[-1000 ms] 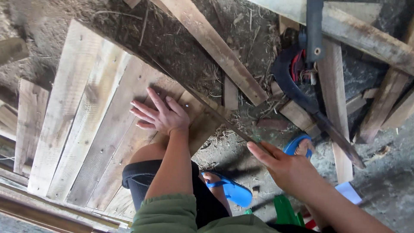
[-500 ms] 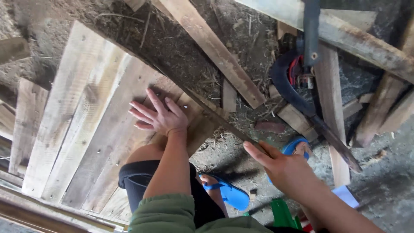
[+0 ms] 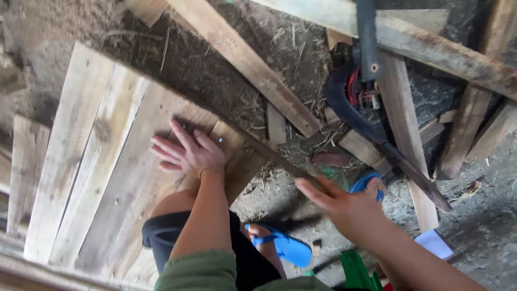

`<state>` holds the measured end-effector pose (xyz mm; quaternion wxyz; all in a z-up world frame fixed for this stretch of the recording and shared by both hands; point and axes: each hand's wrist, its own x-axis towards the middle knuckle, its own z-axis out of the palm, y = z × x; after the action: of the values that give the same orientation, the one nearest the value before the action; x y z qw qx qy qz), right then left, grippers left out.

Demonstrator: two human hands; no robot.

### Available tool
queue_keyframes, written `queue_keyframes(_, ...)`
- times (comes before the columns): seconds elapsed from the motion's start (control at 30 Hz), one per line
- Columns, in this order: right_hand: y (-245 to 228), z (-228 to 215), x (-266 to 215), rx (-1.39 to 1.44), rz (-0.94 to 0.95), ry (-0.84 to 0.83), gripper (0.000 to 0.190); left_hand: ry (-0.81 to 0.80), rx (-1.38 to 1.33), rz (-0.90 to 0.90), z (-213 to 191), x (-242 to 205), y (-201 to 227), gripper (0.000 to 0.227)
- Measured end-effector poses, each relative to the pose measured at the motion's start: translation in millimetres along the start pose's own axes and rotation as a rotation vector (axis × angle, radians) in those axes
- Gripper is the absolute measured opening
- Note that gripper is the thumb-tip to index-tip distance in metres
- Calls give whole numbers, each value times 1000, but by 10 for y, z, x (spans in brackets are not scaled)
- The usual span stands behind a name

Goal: Using a hand saw to cut through a wooden board and scraping the surface with a metal tool.

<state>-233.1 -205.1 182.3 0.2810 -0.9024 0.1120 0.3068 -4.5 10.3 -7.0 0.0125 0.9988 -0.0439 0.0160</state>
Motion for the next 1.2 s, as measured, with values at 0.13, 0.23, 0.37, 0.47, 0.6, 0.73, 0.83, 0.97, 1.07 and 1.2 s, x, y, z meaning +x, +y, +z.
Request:
queue_keyframes(0.13,1,-490,-361,41,180,-351,92,35,-53,-25,63,42,87,63)
queue_keyframes(0.23,60,-315,-396,127,209,-20,65,73,-51,-12,104,46,114,65)
queue_keyframes(0.37,-210,-244,-126,163,59,218,58,-31,-56,-42,31,59,56,64)
queue_keyframes(0.47,-356,-176,-62,118,35,206,63,-78,-49,-50,35,64,83,63)
queue_keyframes(0.6,-479,-106,-69,34,71,317,63,-104,-55,-52,14,53,85,64)
queue_keyframes(0.73,-517,-109,-31,-2,76,330,66,-102,-69,-43,7,60,91,62)
queue_keyframes(0.83,-574,-128,0,-43,67,323,66,-99,-23,-51,9,60,78,62)
queue_keyframes(0.97,-595,-179,55,46,57,244,68,-128,-25,-36,21,63,68,64)
queue_keyframes(1.07,-583,-159,52,143,74,132,72,-121,-30,-23,18,59,61,66)
queue_keyframes(1.2,-612,-162,31,74,59,213,70,-117,-30,-14,18,53,52,64)
